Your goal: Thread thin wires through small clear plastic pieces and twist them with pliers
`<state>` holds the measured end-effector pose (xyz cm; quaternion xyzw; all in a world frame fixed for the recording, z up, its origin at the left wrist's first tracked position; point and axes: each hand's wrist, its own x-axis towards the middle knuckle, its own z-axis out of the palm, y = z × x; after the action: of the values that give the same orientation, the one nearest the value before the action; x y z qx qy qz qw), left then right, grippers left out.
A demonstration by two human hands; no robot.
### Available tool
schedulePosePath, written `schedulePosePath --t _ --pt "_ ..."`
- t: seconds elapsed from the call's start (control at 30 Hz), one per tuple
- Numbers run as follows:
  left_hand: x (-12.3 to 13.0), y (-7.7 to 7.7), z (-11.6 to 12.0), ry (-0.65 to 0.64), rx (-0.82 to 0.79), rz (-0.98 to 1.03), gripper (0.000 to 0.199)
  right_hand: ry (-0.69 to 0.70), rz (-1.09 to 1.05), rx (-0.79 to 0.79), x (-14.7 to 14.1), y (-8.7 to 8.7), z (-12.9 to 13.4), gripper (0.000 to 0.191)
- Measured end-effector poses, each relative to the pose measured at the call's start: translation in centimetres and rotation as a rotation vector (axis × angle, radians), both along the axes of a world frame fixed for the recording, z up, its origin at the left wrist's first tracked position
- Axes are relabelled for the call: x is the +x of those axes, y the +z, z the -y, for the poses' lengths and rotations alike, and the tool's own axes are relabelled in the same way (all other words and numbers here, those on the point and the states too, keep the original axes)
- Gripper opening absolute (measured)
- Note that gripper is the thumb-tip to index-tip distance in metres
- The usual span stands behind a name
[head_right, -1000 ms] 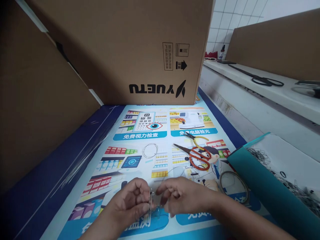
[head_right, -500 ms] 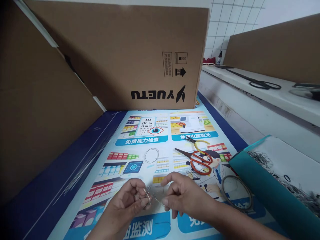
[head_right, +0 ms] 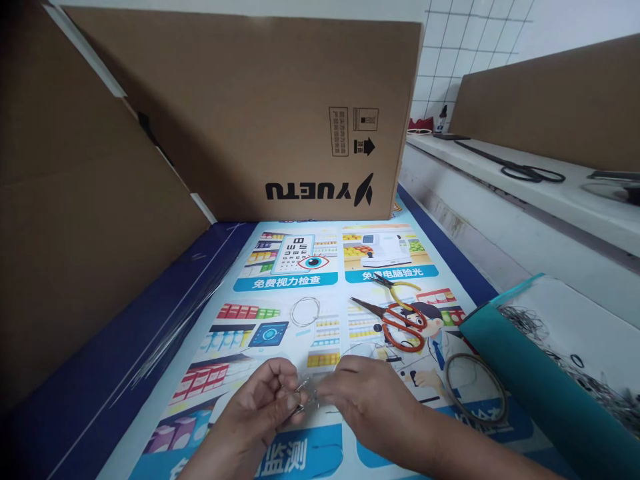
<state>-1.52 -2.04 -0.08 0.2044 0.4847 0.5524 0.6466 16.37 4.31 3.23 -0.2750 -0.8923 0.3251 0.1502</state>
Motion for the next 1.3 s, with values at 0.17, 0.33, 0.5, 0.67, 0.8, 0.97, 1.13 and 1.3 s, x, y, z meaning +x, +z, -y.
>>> schedulePosePath --t 0.17,0.33,0.5,0.67,0.8,0.97,1.13,1.3 --pt "-0.1 0.2 0.1 -0.189 0.01 0.031 0.032 -0.007 -0.088 -0.465 -0.1 0.4 -0.2 0.014" --pt "-0.5 0.3 0.2 -0.422 0.069 0.036 0.032 -0.13 -0.2 -0.787 0.2 0.2 -0.7 0.013" --pt "-0.8 -0.1 0.4 -0.615 0.052 -0.135 0.028 -0.146 -0.108 -0.654 0.4 0.4 -0.8 0.008" --pt "-1.3 0.5 0.6 -0.639 0.005 -0.275 0.029 -0.084 -0.094 -0.812 0.8 0.3 -1.4 0.012" --pt "-1.2 1.7 0.5 -0.554 0.099 -0.511 0.026 -0.066 -0.083 -0.78 0.9 0.4 -1.7 0.011" --pt "-1.8 3.0 0.1 -0.432 0.255 -0.619 0.025 0.039 0.005 -0.772 0.9 0.5 -1.5 0.015" --pt "-4.4 3.9 -0.5 -0.433 0.072 -0.467 0.017 0.153 0.043 -0.94 1.8 0.7 -1.8 0.018" --pt "-6.8 4.1 -1.2 -0.49 0.137 -0.72 0.013 0.186 -0.008 -1.025 2.3 0.8 -2.5 0.026"
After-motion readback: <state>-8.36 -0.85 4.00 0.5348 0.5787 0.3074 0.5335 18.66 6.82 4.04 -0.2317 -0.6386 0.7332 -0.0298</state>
